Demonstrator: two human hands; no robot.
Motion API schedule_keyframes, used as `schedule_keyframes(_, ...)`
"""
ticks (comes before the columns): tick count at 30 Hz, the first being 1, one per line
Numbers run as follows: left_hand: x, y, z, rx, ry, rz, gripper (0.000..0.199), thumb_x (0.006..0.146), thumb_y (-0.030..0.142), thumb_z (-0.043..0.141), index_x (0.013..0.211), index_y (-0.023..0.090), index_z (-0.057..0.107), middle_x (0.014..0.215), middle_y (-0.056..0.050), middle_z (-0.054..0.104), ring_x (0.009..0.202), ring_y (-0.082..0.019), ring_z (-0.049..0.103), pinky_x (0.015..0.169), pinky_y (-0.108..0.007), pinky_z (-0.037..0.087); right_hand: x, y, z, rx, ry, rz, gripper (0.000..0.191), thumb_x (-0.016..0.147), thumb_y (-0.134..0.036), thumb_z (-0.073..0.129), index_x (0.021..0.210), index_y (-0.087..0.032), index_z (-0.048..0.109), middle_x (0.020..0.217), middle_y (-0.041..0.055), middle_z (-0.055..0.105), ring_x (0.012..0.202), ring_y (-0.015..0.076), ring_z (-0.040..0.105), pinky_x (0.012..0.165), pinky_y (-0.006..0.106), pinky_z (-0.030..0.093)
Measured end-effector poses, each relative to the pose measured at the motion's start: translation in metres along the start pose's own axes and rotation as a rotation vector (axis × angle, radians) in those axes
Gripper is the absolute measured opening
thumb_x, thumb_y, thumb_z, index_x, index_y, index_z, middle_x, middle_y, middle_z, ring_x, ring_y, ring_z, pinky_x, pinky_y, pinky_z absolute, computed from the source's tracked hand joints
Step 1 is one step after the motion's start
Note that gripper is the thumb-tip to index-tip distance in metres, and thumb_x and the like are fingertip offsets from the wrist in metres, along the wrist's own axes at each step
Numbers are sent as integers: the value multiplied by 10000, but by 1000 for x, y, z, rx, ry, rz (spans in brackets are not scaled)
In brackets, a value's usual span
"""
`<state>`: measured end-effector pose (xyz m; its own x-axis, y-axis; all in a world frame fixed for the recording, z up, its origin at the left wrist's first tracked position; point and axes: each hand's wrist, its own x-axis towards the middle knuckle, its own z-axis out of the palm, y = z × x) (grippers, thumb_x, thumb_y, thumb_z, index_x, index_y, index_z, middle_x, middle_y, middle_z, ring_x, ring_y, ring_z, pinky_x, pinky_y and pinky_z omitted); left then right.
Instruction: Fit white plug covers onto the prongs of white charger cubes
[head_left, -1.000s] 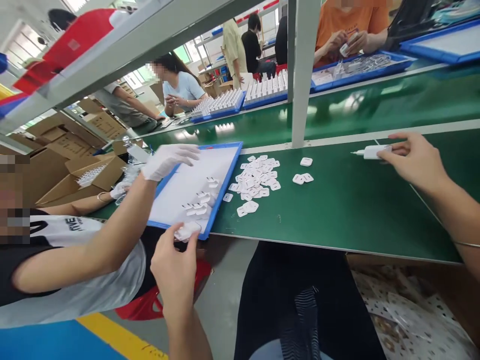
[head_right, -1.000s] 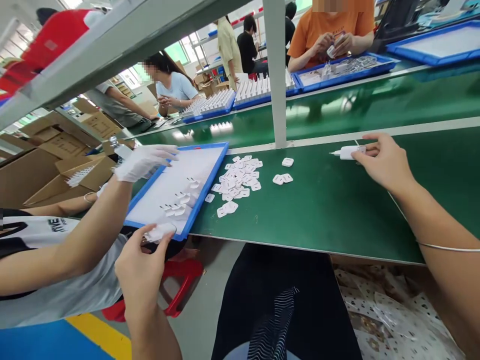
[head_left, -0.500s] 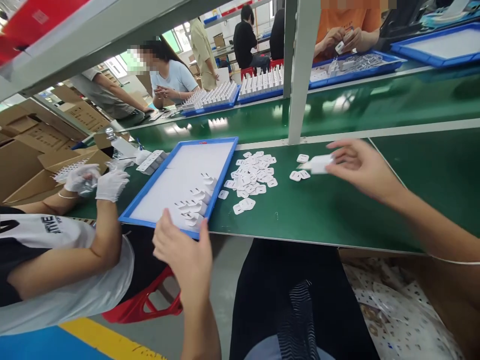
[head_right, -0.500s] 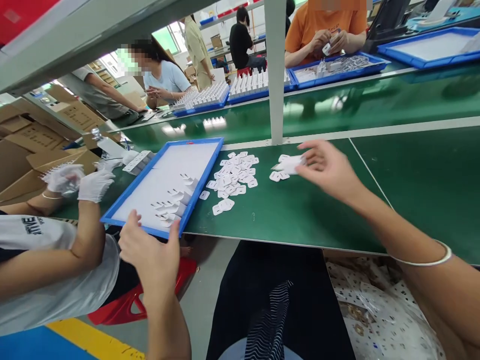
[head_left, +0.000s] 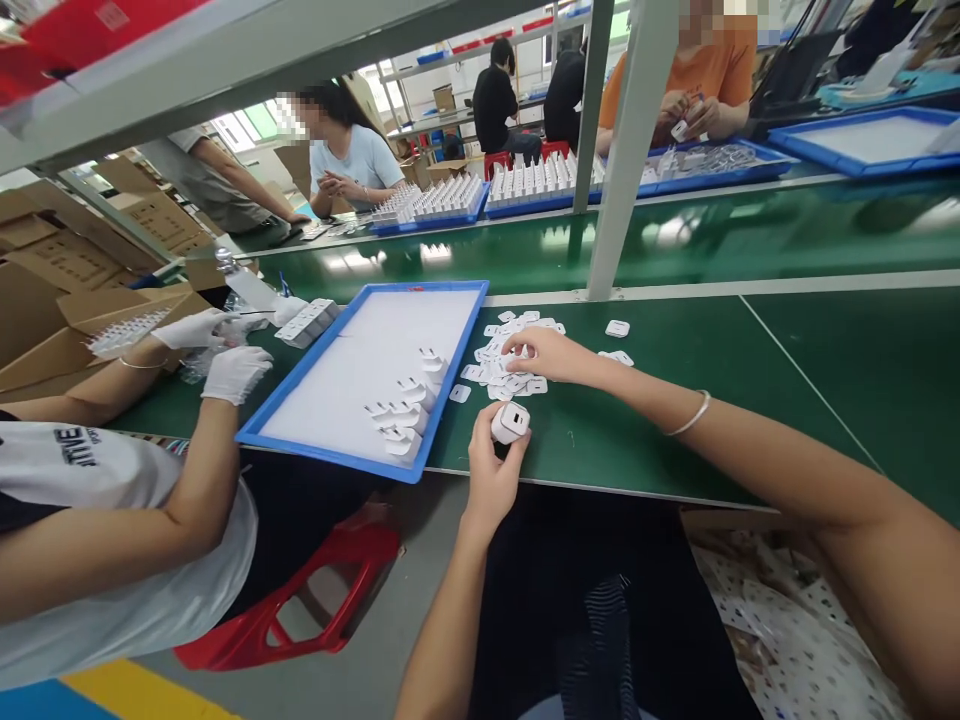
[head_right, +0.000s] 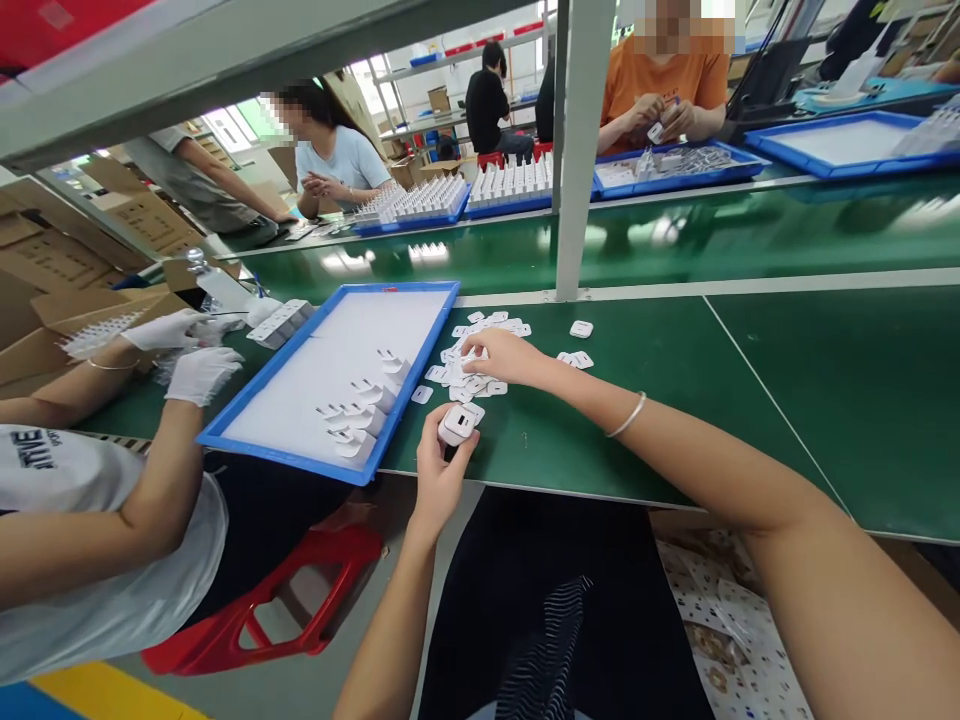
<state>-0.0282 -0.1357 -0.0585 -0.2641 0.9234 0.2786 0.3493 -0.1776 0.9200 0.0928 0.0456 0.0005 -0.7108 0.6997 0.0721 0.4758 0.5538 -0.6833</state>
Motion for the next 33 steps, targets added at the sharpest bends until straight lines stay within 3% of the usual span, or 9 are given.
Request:
schedule_keyframes(3,-3,0,-3,-17,-45,-12,316,933,356,612,1221,249,544,1181,-89,606,1081,-229,593,969,-366,473,16,6,17,-39,12,34,295,839,-290,742,1095,-144,728,1110,135,638,959,238,570,789,326,412)
schedule_keyframes(7,-3,-2,-2,-73,-37,-31,312,922,338,628,1210,237,565,1165,-76,614,1059,-217,591,965,-352,457,17,8,25,5,56,61,139,806,-201,747,930,-139,742,991,97,673,860,202,572,712,295,386)
schedule_keyframes(12,-2,-6,-2,-245,-17,-93,328,906,347,663,1203,248,565,1123,-41,598,1001,-172,568,919,-290,446,9,8,14,150,87,71,36,802,-175,681,788,-142,679,806,49,679,751,166,573,676,280,404)
schedule_keyframes(19,5,3,0,-334,-105,-44,459,894,395,687,1288,298,473,1155,-29,501,981,-146,501,899,-265,424,-37,9,-12,615,50,66,309,772,-436,719,814,-146,621,789,49,656,608,117,510,561,254,371)
schedule_keyframes(21,9,2,5,-360,-155,20,523,901,450,661,1343,302,425,1179,-49,482,986,-163,495,916,-298,428,-55,15,-16,454,128,-27,260,841,-409,667,838,-154,618,834,63,671,669,140,552,598,267,397)
schedule_keyframes(26,12,-4,13,-347,-237,154,521,937,490,582,1383,281,414,1184,-76,469,1023,-194,473,952,-334,406,-85,25,-22,-356,378,-314,235,995,-221,456,887,-157,655,914,110,699,814,199,602,668,307,405)
schedule_keyframes(28,11,-4,11,-331,-239,156,495,958,481,551,1393,297,400,1211,-73,465,1052,-194,468,971,-332,392,-89,20,-22,-461,452,-358,240,1000,-202,464,884,-164,671,937,113,697,819,198,601,626,299,387)
schedule_keyframes(31,8,-1,7,-288,-238,140,463,987,479,491,1403,296,407,1241,-79,460,1084,-203,468,990,-341,391,-93,5,-23,-245,518,-346,190,975,-223,546,845,-173,676,943,97,680,785,172,590,597,281,398)
schedule_keyframes(33,7,2,6,-261,-258,139,455,1001,488,445,1408,284,422,1258,-89,462,1107,-217,470,998,-354,396,-95,-7,-23,124,407,-266,167,942,-270,622,817,-169,668,833,65,667,678,137,576,558,261,423)
